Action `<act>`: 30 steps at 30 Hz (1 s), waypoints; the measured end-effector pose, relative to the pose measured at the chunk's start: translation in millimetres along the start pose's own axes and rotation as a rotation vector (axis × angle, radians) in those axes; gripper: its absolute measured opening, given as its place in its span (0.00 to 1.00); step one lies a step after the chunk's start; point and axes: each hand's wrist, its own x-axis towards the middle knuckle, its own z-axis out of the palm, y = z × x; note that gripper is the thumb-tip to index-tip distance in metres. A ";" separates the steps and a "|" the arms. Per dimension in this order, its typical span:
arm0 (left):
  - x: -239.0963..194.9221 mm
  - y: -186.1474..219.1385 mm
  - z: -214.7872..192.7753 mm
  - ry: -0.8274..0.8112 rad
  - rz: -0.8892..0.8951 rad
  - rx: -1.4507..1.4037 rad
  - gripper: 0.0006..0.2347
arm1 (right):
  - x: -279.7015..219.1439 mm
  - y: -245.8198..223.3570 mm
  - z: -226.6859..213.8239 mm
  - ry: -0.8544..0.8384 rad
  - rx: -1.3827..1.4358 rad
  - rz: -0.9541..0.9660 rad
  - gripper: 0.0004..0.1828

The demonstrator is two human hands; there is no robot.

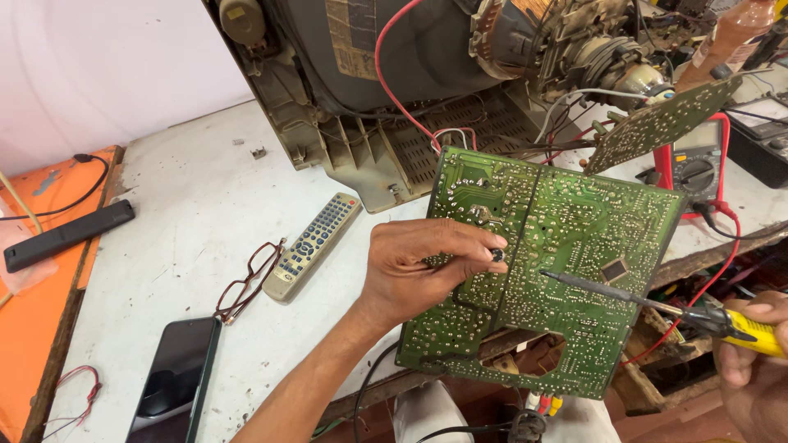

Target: The person holds a green circuit board and uses a soldering iron to reflow solder on multiple connection points. They briefly pick up a small component and place it on the board before continuing to solder various joints across the surface.

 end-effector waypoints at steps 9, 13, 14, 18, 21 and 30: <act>0.6 -0.8 1.9 0.032 -0.006 0.079 0.07 | 0.2 -1.2 1.1 -0.027 0.049 -0.010 0.13; 3.2 -2.1 3.0 0.026 0.031 0.138 0.07 | -1.7 0.1 -2.4 0.004 0.058 0.025 0.15; 3.6 -2.1 2.9 0.023 0.040 0.166 0.07 | -0.8 0.4 -2.3 0.007 0.070 0.036 0.15; 4.7 -0.4 2.5 0.028 0.051 0.179 0.08 | 1.0 -0.5 1.9 0.012 0.014 0.041 0.17; 6.1 2.0 1.7 0.024 0.076 0.201 0.09 | -3.4 -3.7 2.3 -0.062 -0.002 0.027 0.15; 8.3 8.0 -4.6 0.008 0.070 0.226 0.08 | -1.5 3.9 -15.7 -0.084 -0.019 0.042 0.12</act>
